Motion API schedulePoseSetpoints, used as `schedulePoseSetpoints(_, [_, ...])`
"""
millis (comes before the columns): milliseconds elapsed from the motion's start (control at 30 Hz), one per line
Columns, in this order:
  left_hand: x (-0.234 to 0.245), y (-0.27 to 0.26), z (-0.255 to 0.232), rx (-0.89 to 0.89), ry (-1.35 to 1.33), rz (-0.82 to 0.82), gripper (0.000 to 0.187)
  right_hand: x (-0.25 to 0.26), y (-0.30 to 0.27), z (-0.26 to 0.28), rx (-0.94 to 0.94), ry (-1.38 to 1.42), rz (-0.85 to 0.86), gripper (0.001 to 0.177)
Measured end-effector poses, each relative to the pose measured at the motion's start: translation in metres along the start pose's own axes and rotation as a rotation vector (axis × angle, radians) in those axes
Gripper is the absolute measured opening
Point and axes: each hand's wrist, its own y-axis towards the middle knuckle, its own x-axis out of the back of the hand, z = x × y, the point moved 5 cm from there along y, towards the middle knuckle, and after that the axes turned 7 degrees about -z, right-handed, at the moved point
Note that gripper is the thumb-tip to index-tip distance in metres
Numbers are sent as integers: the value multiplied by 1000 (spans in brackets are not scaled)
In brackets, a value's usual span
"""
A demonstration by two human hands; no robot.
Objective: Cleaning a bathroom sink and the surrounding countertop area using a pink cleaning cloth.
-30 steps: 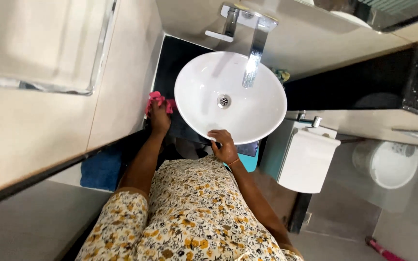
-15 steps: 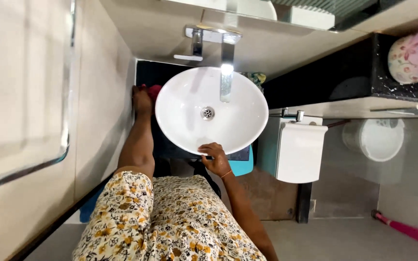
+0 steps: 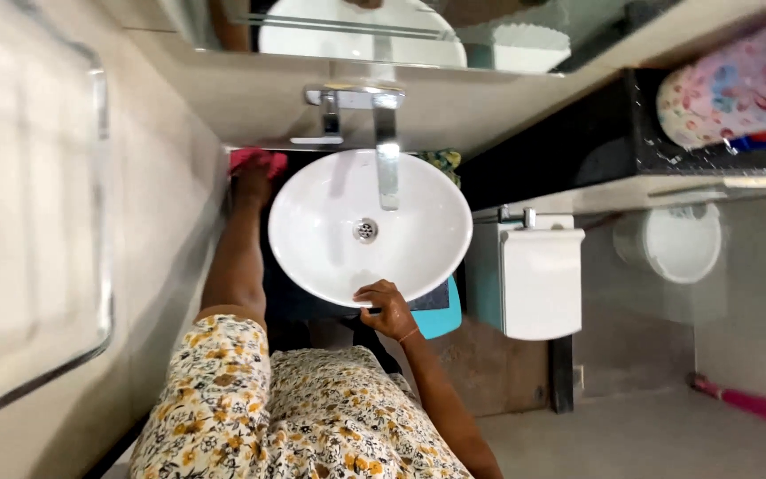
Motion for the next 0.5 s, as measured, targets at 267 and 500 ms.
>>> schedulePoseSetpoints(267, [82,-131,-40,257,-80,72,46,-1,6,-3,-1,59,80,25])
schedulePoseSetpoints(500, [64,-231,-66,223,29,-8,43,-8,2,-12,139,161,138,27])
